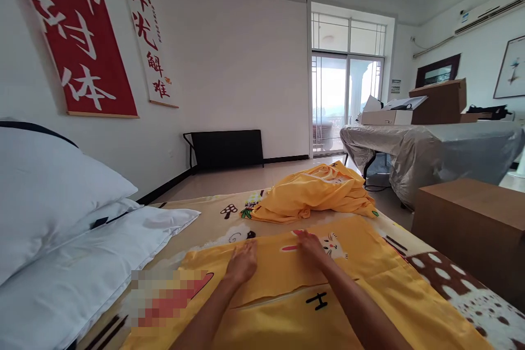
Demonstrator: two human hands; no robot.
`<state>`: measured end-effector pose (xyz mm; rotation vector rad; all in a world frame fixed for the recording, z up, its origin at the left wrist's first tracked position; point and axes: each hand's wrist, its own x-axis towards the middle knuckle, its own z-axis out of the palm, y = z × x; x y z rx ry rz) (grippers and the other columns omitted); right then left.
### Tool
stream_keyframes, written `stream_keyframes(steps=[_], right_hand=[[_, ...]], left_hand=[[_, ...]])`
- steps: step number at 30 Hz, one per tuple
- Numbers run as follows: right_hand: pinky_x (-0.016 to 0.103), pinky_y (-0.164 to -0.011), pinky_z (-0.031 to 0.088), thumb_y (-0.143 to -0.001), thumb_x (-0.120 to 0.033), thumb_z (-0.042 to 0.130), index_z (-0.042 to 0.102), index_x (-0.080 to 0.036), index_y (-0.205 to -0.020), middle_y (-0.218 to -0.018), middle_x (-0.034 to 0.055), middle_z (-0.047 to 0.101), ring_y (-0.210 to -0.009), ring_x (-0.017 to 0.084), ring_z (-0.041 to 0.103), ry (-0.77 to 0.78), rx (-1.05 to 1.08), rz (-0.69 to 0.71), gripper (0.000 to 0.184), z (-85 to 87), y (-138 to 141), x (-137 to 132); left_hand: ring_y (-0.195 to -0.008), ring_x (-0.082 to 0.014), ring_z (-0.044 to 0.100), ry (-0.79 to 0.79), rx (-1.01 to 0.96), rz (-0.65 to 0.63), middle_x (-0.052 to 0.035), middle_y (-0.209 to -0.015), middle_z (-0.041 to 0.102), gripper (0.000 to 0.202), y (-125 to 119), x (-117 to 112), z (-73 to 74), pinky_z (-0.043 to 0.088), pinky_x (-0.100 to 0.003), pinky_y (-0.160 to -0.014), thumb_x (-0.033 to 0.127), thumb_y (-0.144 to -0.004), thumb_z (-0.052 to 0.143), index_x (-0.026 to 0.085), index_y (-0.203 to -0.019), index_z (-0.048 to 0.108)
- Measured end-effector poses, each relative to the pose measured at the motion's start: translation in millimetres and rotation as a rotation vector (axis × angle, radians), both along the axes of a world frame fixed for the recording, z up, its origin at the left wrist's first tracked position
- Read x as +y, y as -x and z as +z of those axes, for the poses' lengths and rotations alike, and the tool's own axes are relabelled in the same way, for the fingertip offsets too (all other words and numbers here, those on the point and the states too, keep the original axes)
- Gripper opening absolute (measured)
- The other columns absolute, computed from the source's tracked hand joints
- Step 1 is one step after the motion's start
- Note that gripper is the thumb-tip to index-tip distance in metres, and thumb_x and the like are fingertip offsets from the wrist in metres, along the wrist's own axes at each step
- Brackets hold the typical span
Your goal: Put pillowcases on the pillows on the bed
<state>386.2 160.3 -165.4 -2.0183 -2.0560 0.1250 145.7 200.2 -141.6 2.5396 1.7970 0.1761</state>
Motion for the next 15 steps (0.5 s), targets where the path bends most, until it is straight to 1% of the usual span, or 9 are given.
stream_keyframes(steps=[1, 2, 3, 4, 5, 7, 9, 12, 15], right_hand=[[0.027, -0.108, 0.027, -0.091, -0.022, 0.027, 0.040, -0.024, -0.141, -0.145, 0.0001, 0.041, -0.133, 0.016, 0.037, -0.010, 0.029, 0.085, 0.052, -4.8, 26.2, 5.5], [0.026, -0.106, 0.030, -0.092, -0.025, 0.027, 0.041, -0.027, -0.140, -0.143, -0.0018, 0.043, -0.130, 0.015, 0.041, -0.021, 0.052, 0.150, 0.050, -10.2, 46.4, 9.7], [0.028, -0.106, 0.030, -0.092, -0.027, 0.028, 0.042, -0.027, -0.140, -0.143, -0.0014, 0.044, -0.130, 0.016, 0.041, -0.025, 0.069, 0.195, 0.049, -15.5, 59.3, 12.4], [0.031, -0.107, 0.029, -0.093, -0.030, 0.028, 0.043, -0.026, -0.139, -0.143, -0.0001, 0.043, -0.131, 0.018, 0.040, -0.026, 0.083, 0.222, 0.049, -20.4, 64.3, 14.0], [0.036, -0.109, 0.026, -0.093, -0.033, 0.028, 0.043, -0.025, -0.139, -0.144, 0.0019, 0.041, -0.133, 0.020, 0.037, -0.022, 0.093, 0.232, 0.049, -24.4, 61.8, 14.7], [0.044, -0.111, 0.021, -0.094, -0.040, 0.026, 0.042, -0.023, -0.140, -0.147, 0.0049, 0.036, -0.137, 0.022, 0.030, -0.008, 0.103, 0.220, 0.051, -30.1, 38.5, 14.8], [0.048, -0.112, 0.016, -0.094, -0.046, 0.024, 0.040, -0.023, -0.141, -0.150, 0.0051, 0.030, -0.139, 0.023, 0.024, 0.001, 0.106, 0.188, 0.055, -34.0, 1.1, 14.2], [0.049, -0.113, 0.013, -0.093, -0.052, 0.020, 0.031, -0.028, -0.145, -0.153, 0.0008, 0.022, -0.141, 0.021, 0.019, 0.042, 0.089, 0.109, 0.058, -40.7, -57.5, 11.7], [0.047, -0.114, 0.014, -0.092, -0.052, 0.016, 0.028, -0.029, -0.146, -0.153, -0.0015, 0.021, -0.141, 0.021, 0.019, 0.073, 0.017, -0.007, 0.060, -47.5, -104.6, 3.6]], left_hand=[[-0.134, -0.0179, 0.036, 0.032, -0.024, -0.057, -0.0069, -0.146, 0.039, 0.061, -25.8, -1.3, -4.3, 0.026, -0.032, -0.111, 0.009, -0.081, 0.029, 0.015, -0.140, 0.041], [-0.130, -0.0158, 0.042, 0.050, -0.048, -0.097, -0.0066, -0.143, 0.043, 0.060, -45.9, -2.4, -9.7, 0.031, -0.026, -0.107, 0.010, -0.081, 0.028, 0.015, -0.140, 0.040], [-0.129, -0.0154, 0.043, 0.064, -0.064, -0.114, -0.0072, -0.143, 0.044, 0.059, -59.0, -3.0, -15.8, 0.033, -0.026, -0.106, 0.013, -0.083, 0.026, 0.014, -0.141, 0.039], [-0.131, -0.0161, 0.042, 0.073, -0.074, -0.118, -0.0076, -0.144, 0.043, 0.057, -64.7, -2.9, -22.0, 0.032, -0.028, -0.107, 0.017, -0.086, 0.024, 0.014, -0.141, 0.038], [-0.134, -0.0178, 0.037, 0.078, -0.077, -0.107, -0.0079, -0.146, 0.039, 0.056, -63.5, -1.9, -27.8, 0.028, -0.034, -0.110, 0.022, -0.089, 0.021, 0.014, -0.142, 0.037], [-0.140, -0.0217, 0.025, 0.086, -0.072, -0.057, -0.0070, -0.151, 0.028, 0.057, -45.3, 3.0, -36.5, 0.019, -0.047, -0.113, 0.033, -0.092, 0.017, 0.016, -0.143, 0.035], [-0.143, -0.0230, 0.016, 0.091, -0.063, 0.007, -0.0053, -0.154, 0.018, 0.059, -17.0, 10.6, -40.3, 0.012, -0.053, -0.113, 0.040, -0.092, 0.017, 0.019, -0.145, 0.030], [-0.143, -0.0215, 0.011, 0.104, -0.049, 0.088, -0.0031, -0.155, 0.014, 0.059, 23.7, 21.8, -38.9, 0.008, -0.054, -0.113, 0.044, -0.092, 0.017, 0.023, -0.146, 0.025], [-0.144, -0.0201, 0.011, 0.116, -0.018, 0.136, -0.0002, -0.156, 0.012, 0.058, 58.4, 28.0, -36.8, 0.008, -0.053, -0.113, 0.046, -0.092, 0.017, 0.028, -0.146, 0.023]])
